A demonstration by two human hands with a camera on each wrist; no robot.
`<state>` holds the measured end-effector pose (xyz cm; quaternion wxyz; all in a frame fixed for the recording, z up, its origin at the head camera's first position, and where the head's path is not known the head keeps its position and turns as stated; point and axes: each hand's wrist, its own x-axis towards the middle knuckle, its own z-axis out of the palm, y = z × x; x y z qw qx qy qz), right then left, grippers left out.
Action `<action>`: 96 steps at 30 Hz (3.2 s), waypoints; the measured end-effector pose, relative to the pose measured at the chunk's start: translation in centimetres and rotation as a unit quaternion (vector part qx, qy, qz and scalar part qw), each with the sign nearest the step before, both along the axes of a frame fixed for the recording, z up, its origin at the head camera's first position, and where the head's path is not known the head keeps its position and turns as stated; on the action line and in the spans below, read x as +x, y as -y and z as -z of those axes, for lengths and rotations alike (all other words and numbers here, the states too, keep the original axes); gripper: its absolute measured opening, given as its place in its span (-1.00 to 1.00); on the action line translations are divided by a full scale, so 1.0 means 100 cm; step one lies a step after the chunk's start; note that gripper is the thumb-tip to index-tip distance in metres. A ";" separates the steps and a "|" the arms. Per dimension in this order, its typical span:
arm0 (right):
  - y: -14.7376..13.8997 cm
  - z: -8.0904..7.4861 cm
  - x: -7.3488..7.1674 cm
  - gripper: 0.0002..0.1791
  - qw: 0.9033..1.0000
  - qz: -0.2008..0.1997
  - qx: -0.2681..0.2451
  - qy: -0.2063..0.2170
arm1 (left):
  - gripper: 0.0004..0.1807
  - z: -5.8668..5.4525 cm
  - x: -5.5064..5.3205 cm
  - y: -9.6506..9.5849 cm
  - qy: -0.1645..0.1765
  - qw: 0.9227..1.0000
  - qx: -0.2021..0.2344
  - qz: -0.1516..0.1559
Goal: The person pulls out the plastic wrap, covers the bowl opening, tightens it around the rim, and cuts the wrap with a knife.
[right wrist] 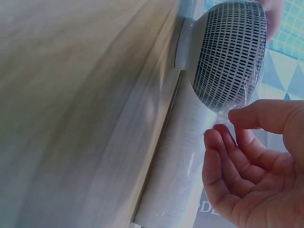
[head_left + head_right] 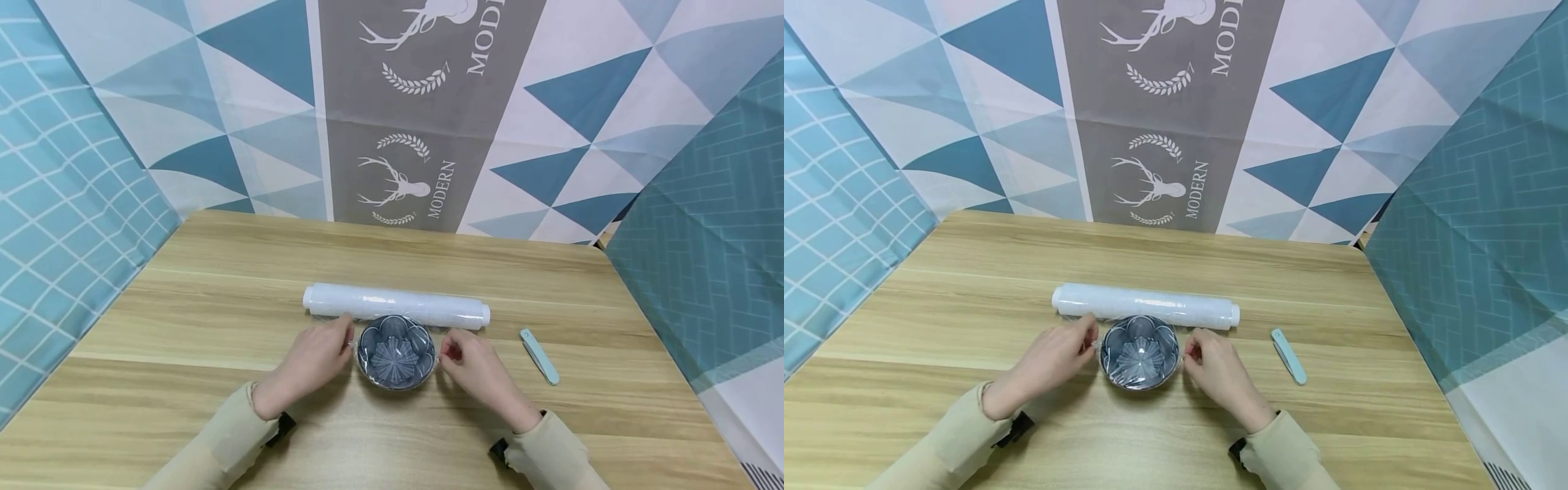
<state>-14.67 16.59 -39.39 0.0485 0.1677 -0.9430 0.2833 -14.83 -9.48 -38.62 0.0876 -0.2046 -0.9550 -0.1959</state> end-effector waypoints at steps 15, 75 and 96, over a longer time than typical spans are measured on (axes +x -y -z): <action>0.011 -0.002 0.000 -0.78 0.999 -0.001 -0.013 -0.031 | -0.86 0.001 -0.001 -0.008 -0.027 1.000 0.004 0.007; 0.008 0.001 0.001 -0.95 0.998 0.000 -0.043 0.035 | -0.83 0.000 0.001 -0.001 0.003 1.000 -0.003 -0.007; 0.012 0.002 -0.003 -0.71 0.999 0.006 0.014 0.045 | -0.62 0.002 -0.006 -0.001 0.122 0.992 0.013 0.002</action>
